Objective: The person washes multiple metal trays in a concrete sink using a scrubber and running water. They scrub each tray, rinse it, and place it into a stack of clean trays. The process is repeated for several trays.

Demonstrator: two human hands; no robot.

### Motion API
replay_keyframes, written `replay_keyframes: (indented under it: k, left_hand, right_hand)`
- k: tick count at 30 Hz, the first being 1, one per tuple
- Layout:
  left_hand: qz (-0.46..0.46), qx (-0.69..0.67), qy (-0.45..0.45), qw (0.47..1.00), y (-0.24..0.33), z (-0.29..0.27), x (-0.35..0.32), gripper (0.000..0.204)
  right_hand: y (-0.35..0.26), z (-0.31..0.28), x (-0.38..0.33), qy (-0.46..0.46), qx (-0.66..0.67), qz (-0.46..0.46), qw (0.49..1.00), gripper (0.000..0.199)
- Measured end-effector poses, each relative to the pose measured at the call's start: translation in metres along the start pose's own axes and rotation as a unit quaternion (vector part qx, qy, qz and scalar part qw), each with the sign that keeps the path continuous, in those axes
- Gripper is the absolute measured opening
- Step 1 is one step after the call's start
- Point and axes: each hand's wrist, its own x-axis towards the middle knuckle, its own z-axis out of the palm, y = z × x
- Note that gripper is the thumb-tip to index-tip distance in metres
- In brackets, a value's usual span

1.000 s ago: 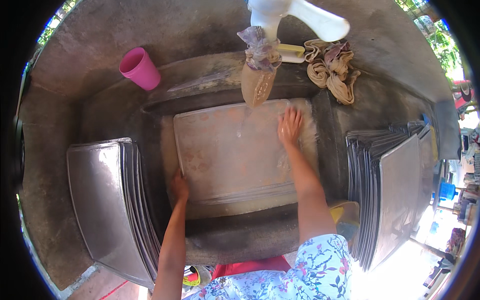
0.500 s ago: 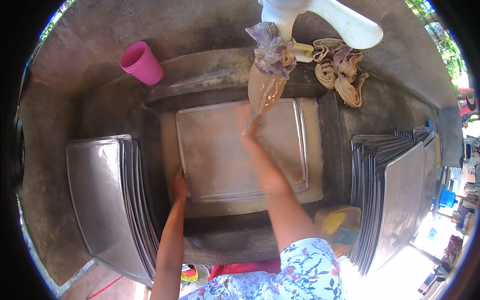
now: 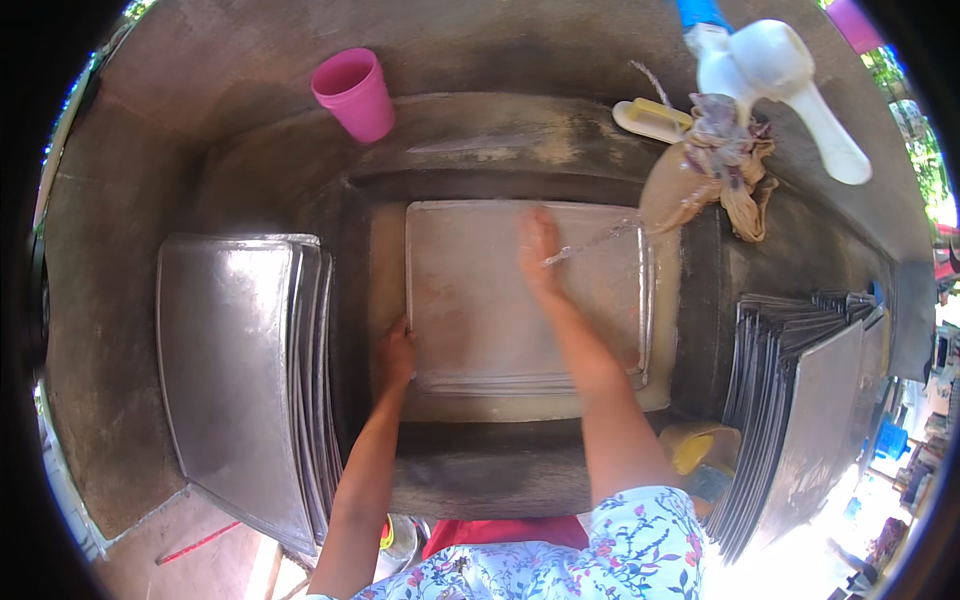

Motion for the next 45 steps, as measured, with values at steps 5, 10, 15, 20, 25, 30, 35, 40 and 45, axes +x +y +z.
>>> replay_keyframes:
  k: [5,10,15,20,25,30,35,40,45]
  left_hand:
    - [-0.017,0.024,-0.034,0.999,-0.003,0.002,0.003,0.033]
    - [-0.020,0.015,-0.038,0.999,-0.004,0.003,0.005,0.037]
    - [-0.020,0.015,-0.055,0.998,-0.006,0.007,0.005,0.040]
    - [0.008,-0.028,-0.040,0.999,-0.008,0.003,0.006,0.038]
    - [0.017,-0.004,-0.055,0.998,-0.005,-0.007,0.011,0.039]
    - [-0.004,-0.009,-0.055,0.998,-0.002,-0.002,0.007,0.030]
    - [0.009,-0.023,-0.029,0.999,-0.015,0.010,0.018,0.019]
    - [0.042,-0.004,-0.029,0.999,-0.017,0.014,0.037,0.019]
    - [0.015,0.003,-0.095,0.995,-0.021,0.016,0.043,0.022]
  right_hand:
    - [-0.122,0.120,0.013,-0.034,0.039,-0.152,0.987,0.039]
    - [-0.107,-0.008,-0.073,-0.200,0.046,-0.275,0.939,0.036]
    - [-0.002,-0.110,-0.098,-0.075,-0.250,0.066,0.963,0.039]
    - [-0.065,0.014,-0.044,-0.044,0.022,0.124,0.991,0.043]
    - [-0.153,0.015,-0.112,-0.178,0.003,-0.222,0.959,0.042]
    - [-0.068,-0.079,-0.121,-0.257,-0.028,-0.221,0.940,0.036]
    - [-0.101,0.002,-0.065,-0.065,0.053,-0.091,0.992,0.026]
    - [-0.157,-0.010,-0.158,-0.160,0.130,-0.341,0.917,0.024]
    - [-0.080,-0.071,-0.125,-0.134,0.027,-0.247,0.959,0.023]
